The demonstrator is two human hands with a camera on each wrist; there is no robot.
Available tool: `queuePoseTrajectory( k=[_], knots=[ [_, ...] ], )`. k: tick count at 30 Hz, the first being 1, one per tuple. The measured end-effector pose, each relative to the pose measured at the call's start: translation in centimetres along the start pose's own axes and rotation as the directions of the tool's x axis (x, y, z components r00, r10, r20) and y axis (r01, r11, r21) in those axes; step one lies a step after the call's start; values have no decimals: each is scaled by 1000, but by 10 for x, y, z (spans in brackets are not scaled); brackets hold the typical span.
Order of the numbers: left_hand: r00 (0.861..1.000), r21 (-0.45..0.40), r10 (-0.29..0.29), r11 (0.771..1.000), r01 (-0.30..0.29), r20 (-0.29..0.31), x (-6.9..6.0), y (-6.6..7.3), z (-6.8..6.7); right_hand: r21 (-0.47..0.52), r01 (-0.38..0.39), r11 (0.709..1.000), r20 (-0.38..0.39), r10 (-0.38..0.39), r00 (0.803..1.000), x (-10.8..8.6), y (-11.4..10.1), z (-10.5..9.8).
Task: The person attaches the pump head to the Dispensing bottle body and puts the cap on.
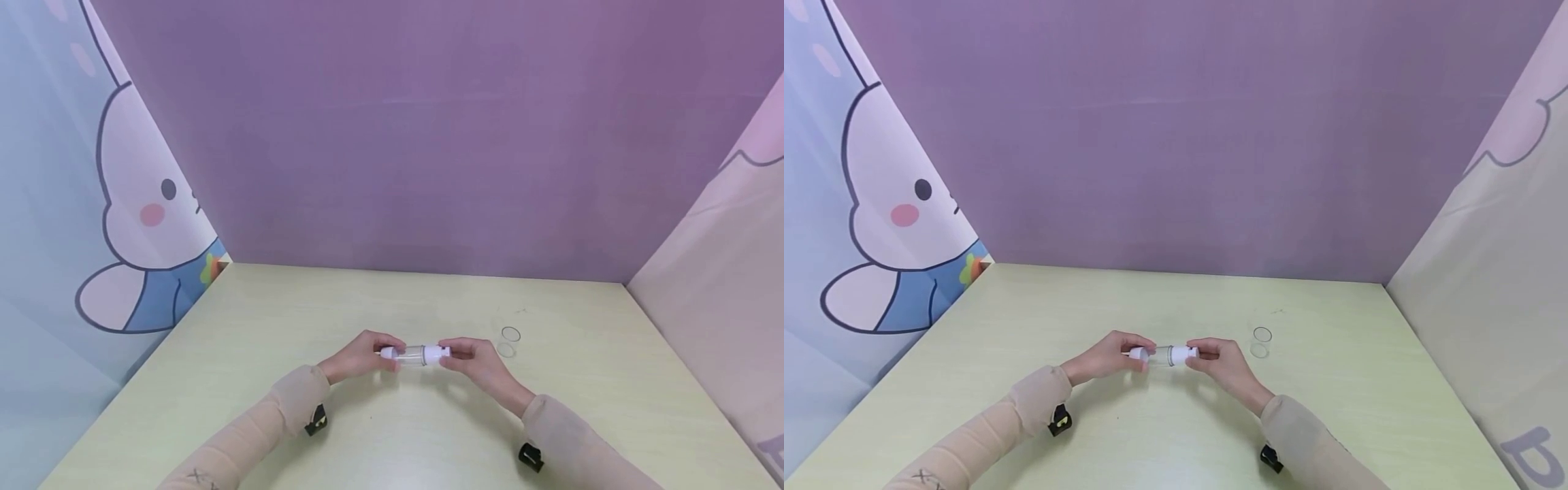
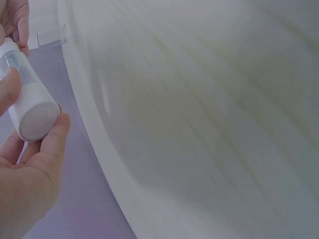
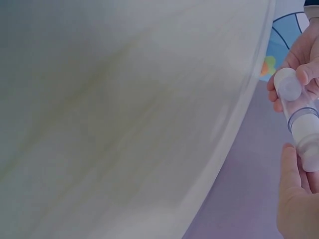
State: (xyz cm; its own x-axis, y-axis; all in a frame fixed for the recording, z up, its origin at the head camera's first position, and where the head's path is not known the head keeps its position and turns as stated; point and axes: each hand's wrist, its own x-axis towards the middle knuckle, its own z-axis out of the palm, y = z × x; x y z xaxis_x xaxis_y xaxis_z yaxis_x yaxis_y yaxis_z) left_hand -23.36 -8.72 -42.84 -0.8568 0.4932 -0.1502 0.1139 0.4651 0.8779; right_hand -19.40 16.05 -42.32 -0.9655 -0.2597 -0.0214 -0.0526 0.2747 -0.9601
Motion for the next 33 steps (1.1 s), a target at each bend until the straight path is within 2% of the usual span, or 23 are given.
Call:
queuePoseTrajectory(
  k=[17, 26, 33],
  knots=[
    [1000, -5, -5, 1000, 5, -3, -4, 3, 1, -34, -39, 999, -25, 38, 999, 0, 0, 2],
    [1000, 4, 1, 1000, -1, -12, -3, 0, 2, -42, -49, 998, -23, 48, 999, 1, 1, 2],
    [1000, 12, 7, 1000, -7, 3, -3, 2, 1, -46, -51, 998, -24, 49, 998, 0, 2, 2]
  ],
)
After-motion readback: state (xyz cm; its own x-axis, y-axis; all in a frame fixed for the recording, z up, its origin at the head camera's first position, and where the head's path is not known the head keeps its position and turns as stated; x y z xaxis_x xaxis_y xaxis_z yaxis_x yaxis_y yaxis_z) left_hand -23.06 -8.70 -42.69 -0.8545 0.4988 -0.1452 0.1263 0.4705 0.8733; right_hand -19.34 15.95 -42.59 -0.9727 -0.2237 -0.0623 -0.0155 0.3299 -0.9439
